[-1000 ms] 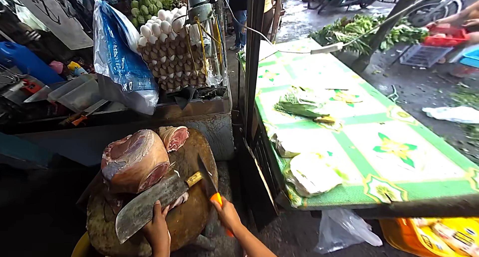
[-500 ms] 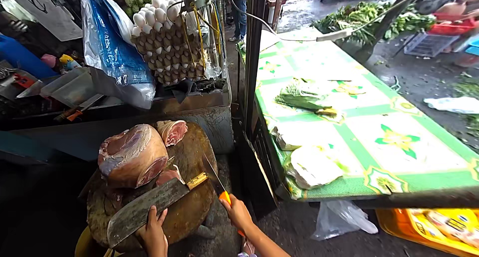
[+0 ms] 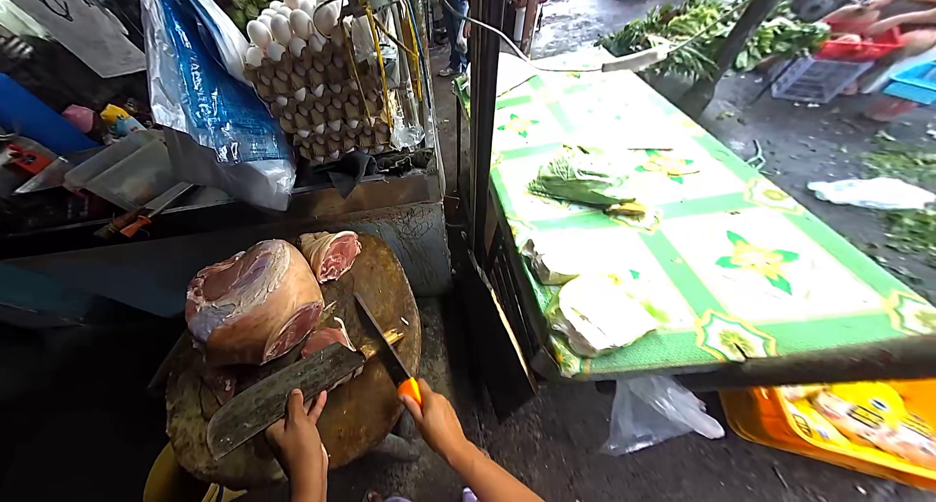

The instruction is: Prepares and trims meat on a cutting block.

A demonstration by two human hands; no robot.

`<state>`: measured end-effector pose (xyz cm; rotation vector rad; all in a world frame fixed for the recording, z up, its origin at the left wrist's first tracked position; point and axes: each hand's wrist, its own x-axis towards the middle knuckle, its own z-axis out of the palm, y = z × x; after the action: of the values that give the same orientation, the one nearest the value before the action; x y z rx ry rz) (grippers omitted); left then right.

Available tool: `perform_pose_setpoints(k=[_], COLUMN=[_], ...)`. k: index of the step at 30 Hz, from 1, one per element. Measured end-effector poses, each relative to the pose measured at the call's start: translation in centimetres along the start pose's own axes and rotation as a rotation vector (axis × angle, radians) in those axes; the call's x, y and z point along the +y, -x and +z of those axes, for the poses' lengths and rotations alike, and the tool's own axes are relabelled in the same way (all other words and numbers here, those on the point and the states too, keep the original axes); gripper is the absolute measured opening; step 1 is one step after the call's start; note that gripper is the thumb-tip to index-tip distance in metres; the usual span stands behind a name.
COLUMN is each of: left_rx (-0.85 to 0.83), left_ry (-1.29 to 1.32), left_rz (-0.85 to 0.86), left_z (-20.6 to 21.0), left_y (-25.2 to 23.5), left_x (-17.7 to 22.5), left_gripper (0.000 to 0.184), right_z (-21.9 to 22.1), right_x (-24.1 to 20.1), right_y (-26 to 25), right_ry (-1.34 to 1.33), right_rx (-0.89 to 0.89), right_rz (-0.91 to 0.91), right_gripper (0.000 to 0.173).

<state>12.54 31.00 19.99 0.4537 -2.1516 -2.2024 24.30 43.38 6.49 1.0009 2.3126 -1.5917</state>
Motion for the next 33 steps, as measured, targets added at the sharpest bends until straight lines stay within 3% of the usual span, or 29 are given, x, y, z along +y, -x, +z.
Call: perform_pose_setpoints(k=[4, 9, 13, 16, 19, 21, 25, 29, 33], left_rx=[0.008, -0.035, -0.168, -0.267, -0.318, -0.336, -0.384, -0.416, -0.408], left_ry=[0.003, 0.015, 0.064, 0.075, 0.067, 0.045, 0.013, -0.023, -0.012], left_rz=[0.010, 0.045, 0.055, 0.086, 0.115, 0.122, 0.151, 0.184, 0.199], left_z=[0.1, -0.2, -1.7, -2.6, -3.1, -3.4, -4.1, -3.7, -3.5], left_y=[0.0, -0.4, -1.6, -2.3, -2.0, -1.8, -2.4, -2.3, -2.7], left_x=[0.1, 0.0, 0.0, -0.4, -0.8, -0.5, -0.3, -0.3, -0.5], left_gripper=[0.033, 0.034, 0.039, 0.040, 0.037, 0.035, 0.033, 0.032, 0.033], right_z=[-1.3, -1.4, -3.9, -6.3, -5.5, -4.6, -6.8, -5.3, -4.3], right_x=[3.1, -1.3, 1.8, 0.2, -2.6, -1.6, 0.4, -3.3, -1.7], right_y=[-1.5, 0.6, -1.4, -1.1, 0.2, -0.7, -2.0, 0.0, -1.8], right_ry=[-0.091, -0.068, -0.119, -0.108, -0.110, -0.102, -0.037, -0.061, -0.085], right_rx=[0.046, -0.072, -0.045, -0.065, -0.114, -0.111, -0.055, -0.102, -0.072], right_rz=[0.157, -0.003, 0.161, 0.149, 0.029, 0.046, 0.163, 0.018, 0.040], right_gripper=[0.055, 0.055, 0.056, 0.052, 0.053, 0.055, 0.054, 0.055, 0.057])
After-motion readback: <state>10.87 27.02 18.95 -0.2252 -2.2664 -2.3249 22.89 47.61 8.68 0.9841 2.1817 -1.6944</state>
